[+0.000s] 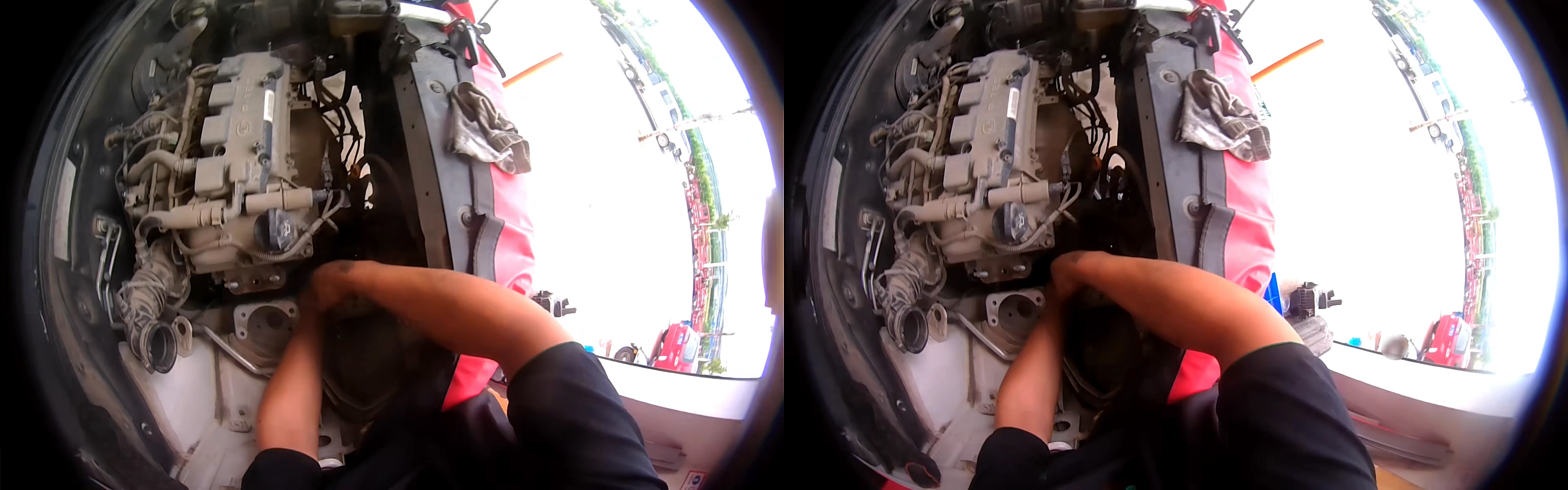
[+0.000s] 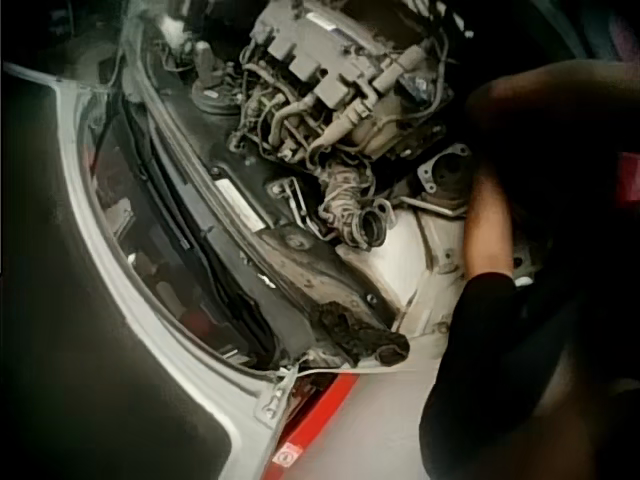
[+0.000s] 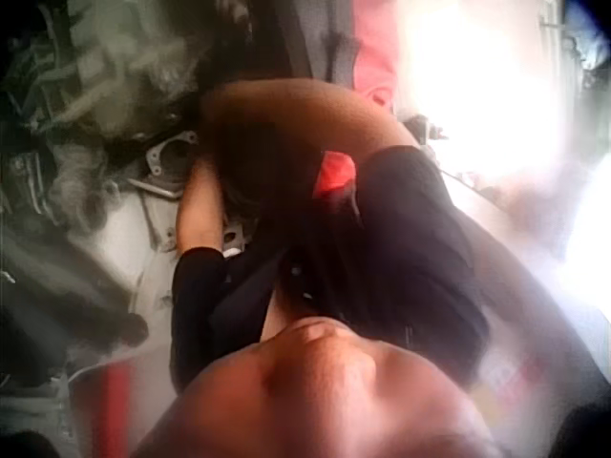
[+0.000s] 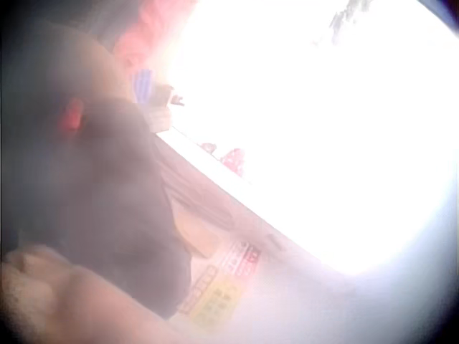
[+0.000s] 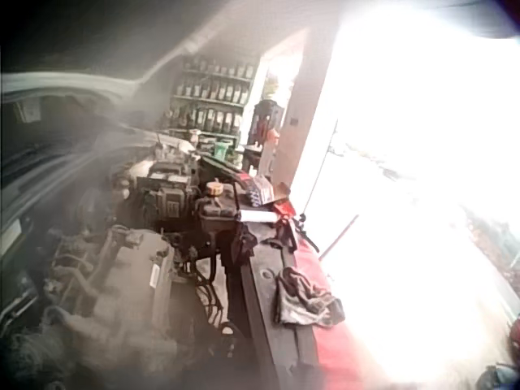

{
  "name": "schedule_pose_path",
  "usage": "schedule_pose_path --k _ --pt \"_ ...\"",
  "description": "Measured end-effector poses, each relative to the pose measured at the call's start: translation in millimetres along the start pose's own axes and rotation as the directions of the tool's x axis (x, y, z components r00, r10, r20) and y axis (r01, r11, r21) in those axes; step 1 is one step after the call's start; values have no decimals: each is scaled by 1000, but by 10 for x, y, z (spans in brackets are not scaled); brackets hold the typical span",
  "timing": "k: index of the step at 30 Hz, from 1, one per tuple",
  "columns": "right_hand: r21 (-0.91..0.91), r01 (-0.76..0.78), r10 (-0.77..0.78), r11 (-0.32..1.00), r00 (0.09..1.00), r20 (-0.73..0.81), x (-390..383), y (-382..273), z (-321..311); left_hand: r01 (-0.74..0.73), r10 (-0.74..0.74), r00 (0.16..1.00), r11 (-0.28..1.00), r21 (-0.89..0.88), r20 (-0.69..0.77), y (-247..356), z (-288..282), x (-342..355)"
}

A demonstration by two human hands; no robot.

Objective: The person works inside the engine bay of a vehicle, using a socket wrench to loosen or tighten a bolt near the engine block. The person periodically reaches for a different tool from a set resting on the vehicle's frame and continues working in the same area.

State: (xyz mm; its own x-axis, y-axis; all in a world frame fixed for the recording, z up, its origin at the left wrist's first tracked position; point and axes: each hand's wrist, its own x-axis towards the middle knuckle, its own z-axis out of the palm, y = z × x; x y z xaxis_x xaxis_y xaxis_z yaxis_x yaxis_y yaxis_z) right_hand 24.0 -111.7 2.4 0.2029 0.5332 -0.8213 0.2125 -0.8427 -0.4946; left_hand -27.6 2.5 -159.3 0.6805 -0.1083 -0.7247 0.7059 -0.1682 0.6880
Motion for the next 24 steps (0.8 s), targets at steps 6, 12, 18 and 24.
schedule_pose_path --k 6,12,18,24 --pt "-116 -150 110 982 948 -300 81 408 361 -130 176 982 903 410 -75 -294 10 134" --pt "-375 -323 124 869 875 -468 162 668 387 -452 621 777 442 775 99 -402 66 385" --pt "-337 -103 99 936 995 -28 -330 -67 -126 -178 377 926 405 897 13 -997 26 787" --pt "-186 -94 56 978 978 -201 -202 758 238 35 -38 999 874 486 -3 -470 818 565"
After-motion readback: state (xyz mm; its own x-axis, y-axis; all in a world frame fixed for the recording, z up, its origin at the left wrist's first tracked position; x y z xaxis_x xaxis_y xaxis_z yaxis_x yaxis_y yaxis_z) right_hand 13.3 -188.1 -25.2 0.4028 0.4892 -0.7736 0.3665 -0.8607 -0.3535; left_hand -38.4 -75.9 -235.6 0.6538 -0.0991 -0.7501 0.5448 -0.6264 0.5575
